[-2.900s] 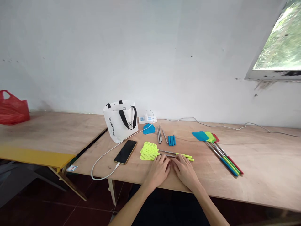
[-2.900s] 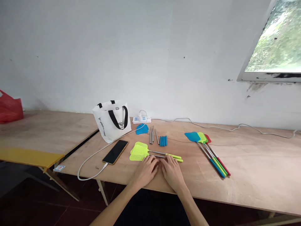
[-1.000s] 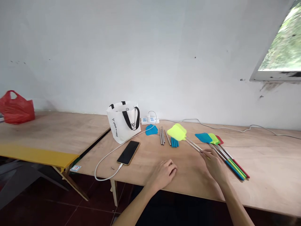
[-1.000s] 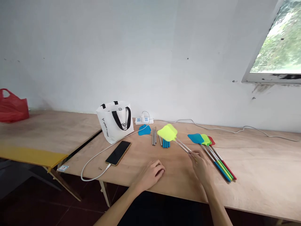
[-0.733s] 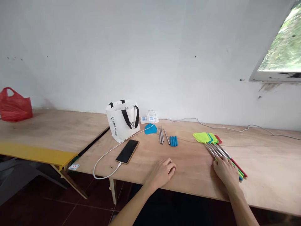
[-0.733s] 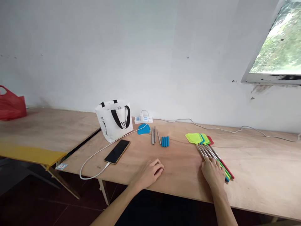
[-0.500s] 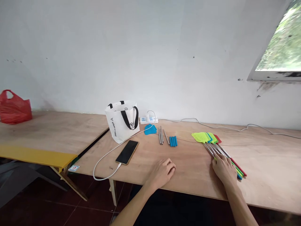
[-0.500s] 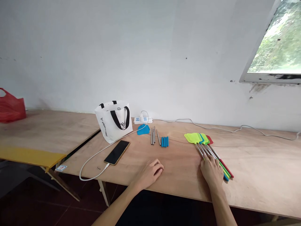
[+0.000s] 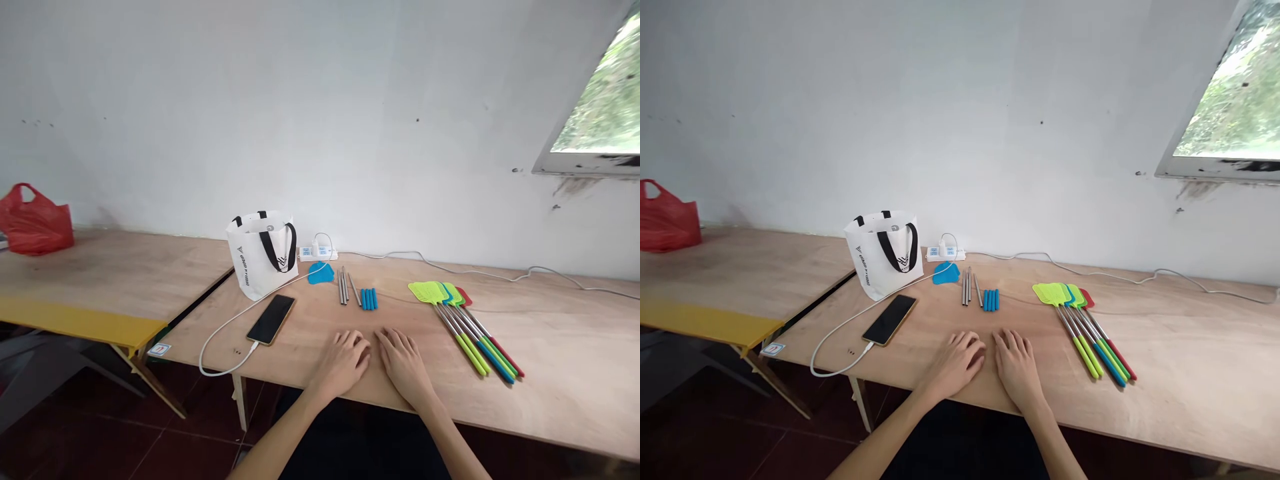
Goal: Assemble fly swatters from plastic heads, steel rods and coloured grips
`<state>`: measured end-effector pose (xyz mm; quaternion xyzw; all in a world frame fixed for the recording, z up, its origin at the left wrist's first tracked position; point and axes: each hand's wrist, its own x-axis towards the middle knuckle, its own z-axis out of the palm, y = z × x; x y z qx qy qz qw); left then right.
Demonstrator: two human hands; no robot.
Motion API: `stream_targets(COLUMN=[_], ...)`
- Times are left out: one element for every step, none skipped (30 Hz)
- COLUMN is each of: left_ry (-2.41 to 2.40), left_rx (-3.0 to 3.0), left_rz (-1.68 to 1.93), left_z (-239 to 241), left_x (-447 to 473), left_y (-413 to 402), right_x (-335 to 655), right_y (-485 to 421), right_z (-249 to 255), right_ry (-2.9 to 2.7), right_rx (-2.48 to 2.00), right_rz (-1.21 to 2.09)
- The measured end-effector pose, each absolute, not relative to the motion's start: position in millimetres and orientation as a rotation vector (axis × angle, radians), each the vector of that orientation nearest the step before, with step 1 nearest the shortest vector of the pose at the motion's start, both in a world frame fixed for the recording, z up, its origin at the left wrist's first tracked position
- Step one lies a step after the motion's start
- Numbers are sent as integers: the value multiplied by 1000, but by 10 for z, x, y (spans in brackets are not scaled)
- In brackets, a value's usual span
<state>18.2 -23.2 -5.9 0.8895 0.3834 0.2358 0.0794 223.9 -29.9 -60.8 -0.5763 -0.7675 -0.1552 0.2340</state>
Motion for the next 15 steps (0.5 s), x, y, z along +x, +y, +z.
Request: stream_targets(left_ry=[1161,1168,1169,1167,1166,1168,1170,1170,1169,1168,1166,1167,1166,1162,1151], left_rx=[2668,2672,2675,2680,2685,2688,2692,2697,2700,2704,2707,2707,2704,2699,2691], left_rz=[708,710,710,709,709,710,710,709,708,706,704,705,707,713,718], left_z=[-60,-60,-60,-60,-59,-58,-57,-56,-57,-58,-60,-65,-71,-77,-83], left_x=[184,184,184,183,182,181,179,177,176,175,176,178,182,185,186], left_y=[-232,-232,-232,-232,-232,-231,-231,-232,-234,-238,-242,-247,-249,-247,-238], right_x=[2224,2227,2240,2256,2270,2278,2281,2278,2273,2265,2258,2251,2247,2244,2244], right_y=[-308,-313,-313,-310,-306,-300,-296,-294,-294,-297,-301,-306,-312,-317,-322], right_z=[-608,-604,-598,-592,-590,-589,-591,-594,-597,-598,-597,-593,-588,-581,-573], right_ry=[-2106,-2104,-2100,-2096,-2093,-2091,-2090,-2090,-2091,-2091,-2090,-2087,-2085,-2084,-2084], right_rx=[-1575,-1570,-1569,-1569,-1570,-1571,-1572,-1573,-1574,-1575,-1577,-1578,-1579,-1580,-1582], right_rz=[-434,-438,-445,-453,-458,-461,-460,-457,-453,-448,-444,-442,-441,-440,-437])
